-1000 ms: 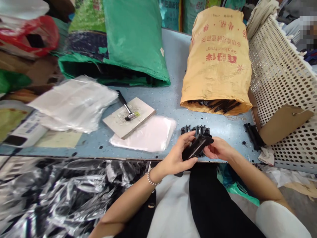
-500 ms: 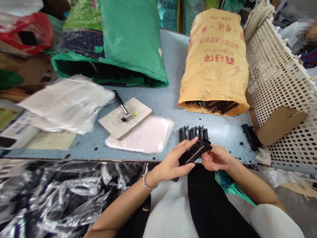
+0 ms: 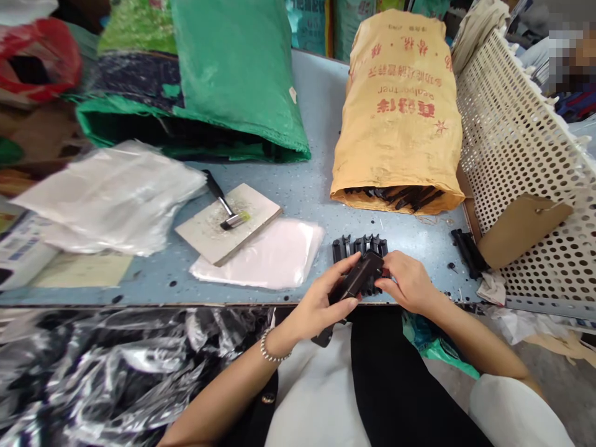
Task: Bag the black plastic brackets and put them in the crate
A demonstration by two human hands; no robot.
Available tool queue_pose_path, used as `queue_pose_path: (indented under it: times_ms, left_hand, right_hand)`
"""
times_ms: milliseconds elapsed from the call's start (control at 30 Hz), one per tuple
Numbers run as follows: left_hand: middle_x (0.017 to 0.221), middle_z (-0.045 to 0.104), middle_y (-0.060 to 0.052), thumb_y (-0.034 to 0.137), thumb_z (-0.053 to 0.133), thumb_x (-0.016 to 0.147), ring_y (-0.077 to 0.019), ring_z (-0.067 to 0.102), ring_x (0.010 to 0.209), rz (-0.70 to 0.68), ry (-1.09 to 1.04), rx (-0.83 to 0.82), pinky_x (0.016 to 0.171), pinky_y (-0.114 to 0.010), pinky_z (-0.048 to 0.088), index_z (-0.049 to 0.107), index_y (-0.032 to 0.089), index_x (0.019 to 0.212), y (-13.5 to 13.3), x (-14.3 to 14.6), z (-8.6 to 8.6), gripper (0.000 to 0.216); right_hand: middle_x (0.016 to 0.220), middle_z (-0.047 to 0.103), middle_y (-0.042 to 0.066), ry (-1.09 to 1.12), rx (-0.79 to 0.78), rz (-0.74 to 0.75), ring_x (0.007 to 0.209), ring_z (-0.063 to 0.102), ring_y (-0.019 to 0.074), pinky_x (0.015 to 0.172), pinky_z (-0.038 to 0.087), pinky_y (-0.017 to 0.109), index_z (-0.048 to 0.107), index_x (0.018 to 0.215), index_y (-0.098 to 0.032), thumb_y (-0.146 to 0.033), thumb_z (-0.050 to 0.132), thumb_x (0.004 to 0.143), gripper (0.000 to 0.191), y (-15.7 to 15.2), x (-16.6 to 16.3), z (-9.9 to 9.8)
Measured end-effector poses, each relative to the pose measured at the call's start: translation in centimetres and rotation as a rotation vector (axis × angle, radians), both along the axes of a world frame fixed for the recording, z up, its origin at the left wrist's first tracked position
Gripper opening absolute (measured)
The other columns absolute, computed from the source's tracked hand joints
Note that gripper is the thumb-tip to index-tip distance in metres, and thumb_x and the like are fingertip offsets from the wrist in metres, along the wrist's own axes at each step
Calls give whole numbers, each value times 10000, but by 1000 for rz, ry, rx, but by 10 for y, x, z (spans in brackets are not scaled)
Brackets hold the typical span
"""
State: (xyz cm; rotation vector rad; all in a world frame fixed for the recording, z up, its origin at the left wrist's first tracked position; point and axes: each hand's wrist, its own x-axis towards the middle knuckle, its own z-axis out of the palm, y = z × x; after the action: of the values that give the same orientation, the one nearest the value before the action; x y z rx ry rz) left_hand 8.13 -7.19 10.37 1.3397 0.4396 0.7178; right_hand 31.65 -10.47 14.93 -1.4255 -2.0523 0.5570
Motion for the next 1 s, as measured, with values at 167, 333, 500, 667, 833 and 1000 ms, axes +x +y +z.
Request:
queue_pose_path:
  times_ms: [167, 333, 500, 667, 833, 1000]
  left_hand:
    - [1266, 650, -95, 373, 699, 929, -178, 673, 870, 70, 23, -26, 794, -329, 574, 415, 346, 1585, 0, 3, -3, 715]
    - [1134, 700, -78, 422, 701, 909, -175, 691, 790, 100, 21, -265, 668, -280, 563, 432, 309, 1576, 3, 2, -12, 728]
    - [1071, 720, -69, 415, 709, 903, -177, 684, 793, 165, 37, -224, 688, -287, 565, 417, 285, 1586, -1, 3, -8, 754]
    - [986, 735, -59, 417, 715, 900, -188, 683, 793, 190, 93, -217, 694, -297, 568, 401, 266, 1596, 1, -1, -1, 779]
    - [888, 730, -45, 458, 704, 891, -200, 690, 727, 140, 73, -318, 635, -311, 570, 409, 246, 1592, 4, -1, 4, 789]
    - [959, 737, -50, 432, 733, 881, -195, 691, 779, 237, 112, -274, 662, -299, 568, 394, 261, 1599, 1, 1, 2, 812]
  right_hand:
    - [498, 434, -63, 550, -577, -41, 416, 383, 120, 455, 352, 262, 523, 798, -225, -734, 241, 1016, 621, 3, -13, -18]
    - [766, 663, 68, 156, -225, -87, 696, 592, 186, 627, 477, 298, 612, 882, -201, -677, 488, 979, 501, 13, -9, -10]
    - [552, 532, -26, 269, -265, -73, 537, 469, 136, 479, 400, 244, 630, 736, -201, -593, 474, 1008, 502, 21, -17, -12]
    - [564, 548, -20, 270, -342, 11, 484, 481, 143, 487, 430, 262, 645, 895, -178, -598, 306, 1066, 567, 24, -16, -20]
    - [732, 645, 76, 19, -70, 7, 699, 560, 187, 653, 487, 304, 684, 832, -168, -572, 579, 976, 442, 29, -10, -15]
    - [520, 488, -31, 217, -262, 1, 492, 463, 146, 482, 415, 263, 639, 801, -184, -552, 195, 1091, 645, 31, -22, -27]
